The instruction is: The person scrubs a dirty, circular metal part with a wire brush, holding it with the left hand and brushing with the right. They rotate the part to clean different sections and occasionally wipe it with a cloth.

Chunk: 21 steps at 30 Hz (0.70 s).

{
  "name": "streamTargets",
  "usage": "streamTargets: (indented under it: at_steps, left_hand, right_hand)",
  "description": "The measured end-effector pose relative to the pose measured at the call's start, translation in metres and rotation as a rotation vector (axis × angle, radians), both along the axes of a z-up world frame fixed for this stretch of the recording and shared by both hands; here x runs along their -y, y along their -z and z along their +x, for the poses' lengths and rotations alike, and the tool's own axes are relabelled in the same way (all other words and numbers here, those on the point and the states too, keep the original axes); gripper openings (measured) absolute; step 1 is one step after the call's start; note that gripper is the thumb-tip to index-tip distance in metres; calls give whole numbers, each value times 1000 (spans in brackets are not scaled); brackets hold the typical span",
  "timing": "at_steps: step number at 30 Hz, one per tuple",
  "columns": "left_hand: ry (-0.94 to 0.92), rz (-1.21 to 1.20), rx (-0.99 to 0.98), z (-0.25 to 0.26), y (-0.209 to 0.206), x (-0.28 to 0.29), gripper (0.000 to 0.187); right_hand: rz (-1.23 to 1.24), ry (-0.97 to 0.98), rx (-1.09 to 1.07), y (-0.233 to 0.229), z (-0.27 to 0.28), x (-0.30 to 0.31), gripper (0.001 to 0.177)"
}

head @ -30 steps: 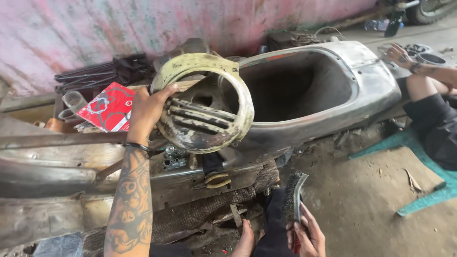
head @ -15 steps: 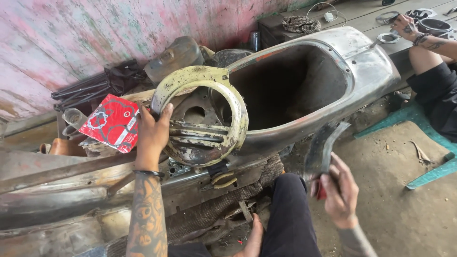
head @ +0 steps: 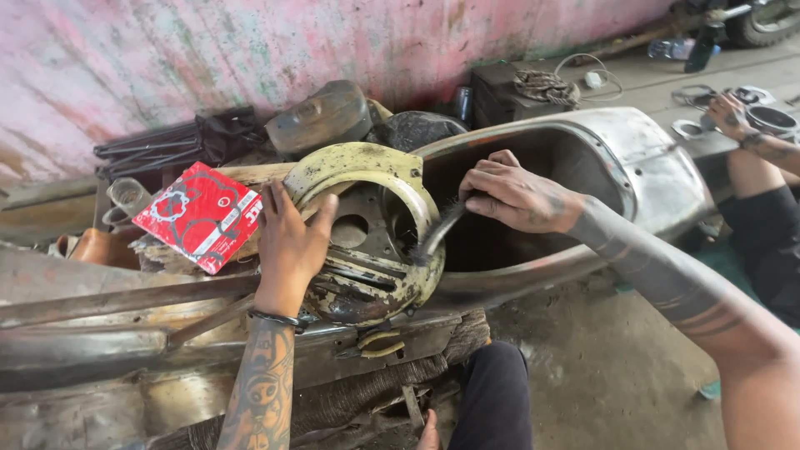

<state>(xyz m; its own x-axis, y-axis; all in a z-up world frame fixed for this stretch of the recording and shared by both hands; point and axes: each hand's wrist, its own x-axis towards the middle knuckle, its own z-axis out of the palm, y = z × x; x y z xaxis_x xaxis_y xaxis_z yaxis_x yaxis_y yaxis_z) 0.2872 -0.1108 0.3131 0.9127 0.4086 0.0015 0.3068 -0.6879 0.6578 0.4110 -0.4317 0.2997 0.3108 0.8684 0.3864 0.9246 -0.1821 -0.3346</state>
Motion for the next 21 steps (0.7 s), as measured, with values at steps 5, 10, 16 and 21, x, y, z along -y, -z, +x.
streamTargets:
  at_steps: [5,10,16,21]
  left_hand:
    - [-3,82,-30,6,6,-2,101]
    - [11,68,-20,4,-5,0,93]
    - [-22,68,13,9,4,1,86]
    - [-9,61,53,11,15,-6,79]
  right_hand:
    - [117,-85,298,18,31,-15,31]
    - [130,-146,439,31,20,-12,37]
    - [164,-151,421,23,-10,-21,36]
    - [211,-181,536,15,0,-27,30]
